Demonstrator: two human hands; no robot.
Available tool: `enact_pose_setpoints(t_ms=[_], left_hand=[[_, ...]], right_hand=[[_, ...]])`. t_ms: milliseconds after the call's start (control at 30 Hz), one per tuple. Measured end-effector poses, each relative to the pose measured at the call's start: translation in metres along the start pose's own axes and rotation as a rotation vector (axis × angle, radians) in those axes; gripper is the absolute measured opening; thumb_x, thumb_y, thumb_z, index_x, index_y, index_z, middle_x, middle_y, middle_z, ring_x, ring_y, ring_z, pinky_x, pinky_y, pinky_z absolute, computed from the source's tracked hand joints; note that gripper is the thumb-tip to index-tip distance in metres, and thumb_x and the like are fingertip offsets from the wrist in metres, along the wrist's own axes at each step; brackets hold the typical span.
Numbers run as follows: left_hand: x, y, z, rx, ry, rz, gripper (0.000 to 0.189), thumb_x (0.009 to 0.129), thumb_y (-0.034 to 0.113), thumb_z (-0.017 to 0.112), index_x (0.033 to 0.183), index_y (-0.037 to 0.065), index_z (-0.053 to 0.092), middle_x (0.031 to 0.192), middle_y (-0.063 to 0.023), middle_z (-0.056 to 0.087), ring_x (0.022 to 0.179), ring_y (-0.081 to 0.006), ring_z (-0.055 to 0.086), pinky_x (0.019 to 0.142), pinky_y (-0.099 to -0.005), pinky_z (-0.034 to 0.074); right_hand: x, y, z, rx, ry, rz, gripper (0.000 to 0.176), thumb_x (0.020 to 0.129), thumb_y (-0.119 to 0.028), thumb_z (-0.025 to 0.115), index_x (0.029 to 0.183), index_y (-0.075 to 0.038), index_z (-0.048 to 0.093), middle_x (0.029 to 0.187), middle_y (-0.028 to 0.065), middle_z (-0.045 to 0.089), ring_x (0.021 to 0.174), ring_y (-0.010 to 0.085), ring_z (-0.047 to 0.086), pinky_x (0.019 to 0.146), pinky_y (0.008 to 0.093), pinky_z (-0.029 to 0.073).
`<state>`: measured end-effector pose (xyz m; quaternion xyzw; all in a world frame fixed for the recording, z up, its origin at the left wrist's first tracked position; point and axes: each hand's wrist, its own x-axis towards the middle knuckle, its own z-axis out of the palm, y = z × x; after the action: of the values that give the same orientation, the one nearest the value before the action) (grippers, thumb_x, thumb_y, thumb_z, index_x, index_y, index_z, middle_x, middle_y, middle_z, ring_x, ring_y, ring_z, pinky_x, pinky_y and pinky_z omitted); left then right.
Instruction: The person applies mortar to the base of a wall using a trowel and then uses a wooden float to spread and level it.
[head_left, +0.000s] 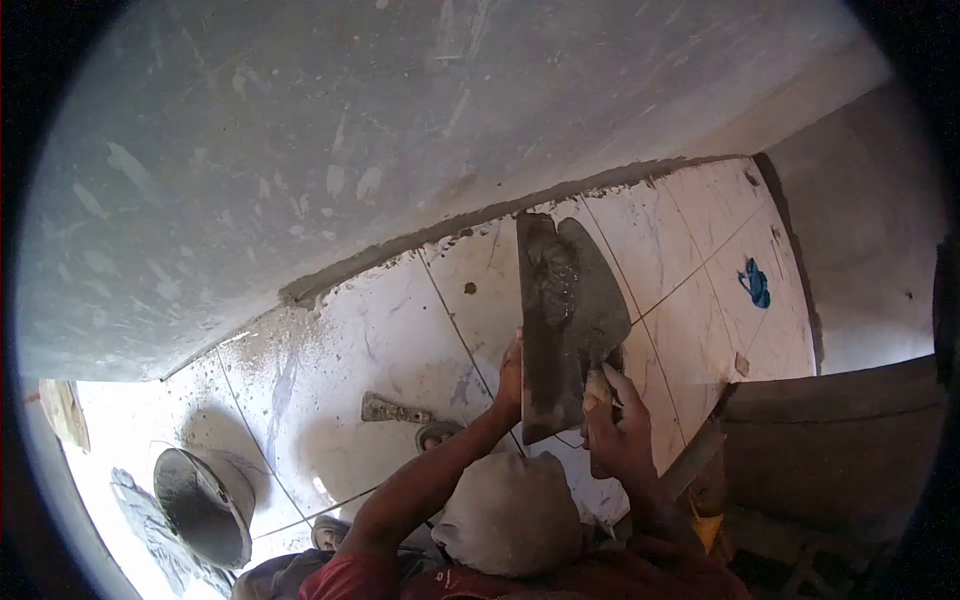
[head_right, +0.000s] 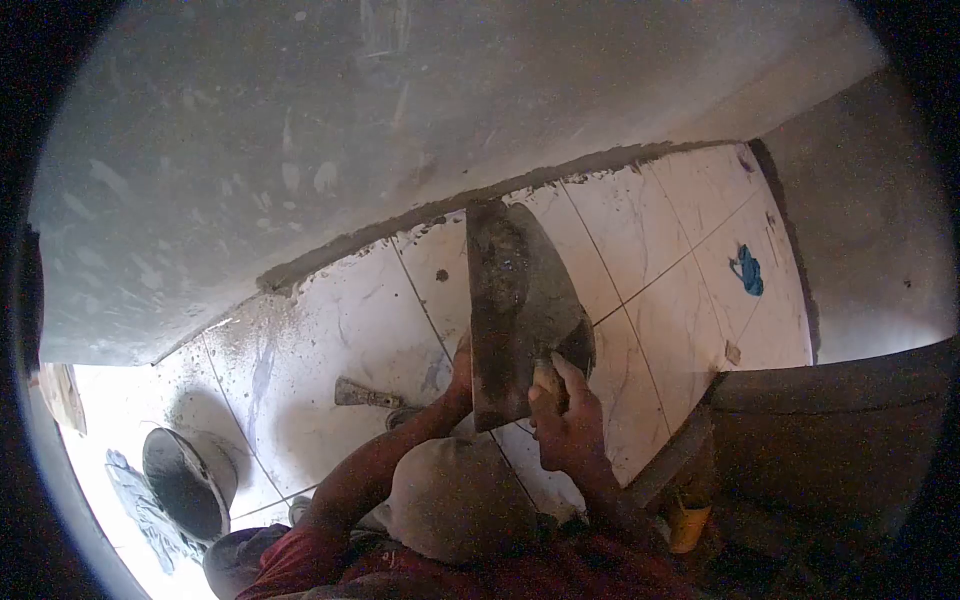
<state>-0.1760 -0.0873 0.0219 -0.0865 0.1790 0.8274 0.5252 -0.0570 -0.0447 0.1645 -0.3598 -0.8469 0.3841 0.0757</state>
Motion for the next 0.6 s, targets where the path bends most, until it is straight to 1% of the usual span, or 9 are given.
enact_pose_setpoints(t_ms=[67,200,267,300,367,467,500,533,600], left_hand=[[0.003,-0.003,-0.009,0.118,-0.088,0.075,0.039,0.097,0.03,0.035,0.121,0.002,0.047,0.113,-0.0135,0.057,0.097,-0.0254,0.059,0.085,-0.0398,0.051],[0.019,-0.018,-0.044,0.043,-0.196,0.072,0.038,0.096,0.028,0.036,0.12,0.001,0.047,0.114,-0.0148,0.056,0.095,-0.0268,0.06,0.084,-0.0404,0.051],[0.014,-0.011,-0.041,0.178,-0.097,-0.073,0.04,0.096,0.027,0.033,0.121,-0.001,0.047,0.115,-0.0167,0.055,0.096,-0.0284,0.059,0.086,-0.0417,0.05],[0.008,-0.006,-0.033,0.172,-0.093,-0.069,0.04,0.096,0.027,0.033,0.121,-0.001,0.047,0.115,-0.0167,0.055,0.096,-0.0284,0.059,0.086,-0.0417,0.05],[-0.001,0.002,-0.019,-0.118,0.041,-0.178,0.035,0.095,0.02,0.034,0.116,-0.003,0.051,0.107,-0.0165,0.06,0.091,-0.0278,0.062,0.082,-0.0394,0.052],[0.0,0.006,-0.033,-0.088,-0.017,-0.141,0.034,0.094,0.019,0.036,0.115,-0.003,0.052,0.109,-0.0168,0.06,0.091,-0.0296,0.062,0.083,-0.0394,0.052],[0.0,0.009,-0.034,-0.101,-0.002,-0.115,0.034,0.094,0.019,0.036,0.115,-0.003,0.052,0.109,-0.0168,0.06,0.091,-0.0296,0.062,0.083,-0.0394,0.052],[0.0,0.011,-0.035,-0.18,-0.007,-0.164,0.034,0.094,0.02,0.039,0.114,-0.003,0.053,0.108,-0.0158,0.06,0.091,-0.0278,0.062,0.083,-0.0387,0.052],[-0.003,0.015,-0.046,-0.302,0.031,-0.128,0.033,0.093,0.02,0.041,0.114,-0.003,0.053,0.106,-0.0149,0.061,0.091,-0.0259,0.062,0.082,-0.038,0.052]], right_hand=[[0.0,-0.007,-0.006,0.307,-0.066,0.04,0.048,0.09,-0.026,0.052,0.127,0.004,0.04,0.095,0.0165,0.056,0.072,0.0186,0.059,0.065,0.0322,0.049],[-0.003,0.004,-0.011,0.596,-0.116,0.1,0.044,0.09,-0.022,0.049,0.126,0.003,0.041,0.096,0.0153,0.056,0.061,0.0179,0.057,0.054,0.0302,0.048],[-0.003,0.001,-0.015,0.882,-0.147,0.206,0.044,0.09,-0.023,0.048,0.126,0.002,0.042,0.094,0.0142,0.056,0.052,0.0168,0.054,0.044,0.0283,0.046],[-0.002,0.003,-0.017,0.877,-0.153,0.208,0.044,0.09,-0.023,0.048,0.126,0.002,0.042,0.094,0.0142,0.056,0.052,0.0168,0.054,0.044,0.0283,0.046],[-0.001,0.009,-0.02,1.193,-0.208,0.256,0.042,0.09,-0.026,0.043,0.124,0.0,0.044,0.089,0.0129,0.056,0.048,0.0146,0.051,0.037,0.0247,0.041],[-0.001,0.017,-0.036,1.042,-0.171,0.348,0.04,0.091,-0.025,0.042,0.123,-0.001,0.045,0.086,0.0119,0.056,0.047,0.0142,0.049,0.038,0.0234,0.04],[0.0,0.025,-0.042,0.868,-0.122,0.376,0.041,0.09,-0.028,0.045,0.122,-0.002,0.047,0.086,0.0108,0.056,0.045,0.0149,0.049,0.038,0.0248,0.041],[0.001,0.031,-0.048,0.852,-0.172,0.381,0.041,0.09,-0.028,0.045,0.122,-0.002,0.047,0.086,0.0108,0.056,0.045,0.0149,0.049,0.038,0.0248,0.041],[0.011,0.043,-0.055,0.472,-0.205,0.458,0.042,0.088,-0.028,0.049,0.121,-0.002,0.048,0.084,0.0106,0.057,0.045,0.016,0.05,0.038,0.0269,0.041]])
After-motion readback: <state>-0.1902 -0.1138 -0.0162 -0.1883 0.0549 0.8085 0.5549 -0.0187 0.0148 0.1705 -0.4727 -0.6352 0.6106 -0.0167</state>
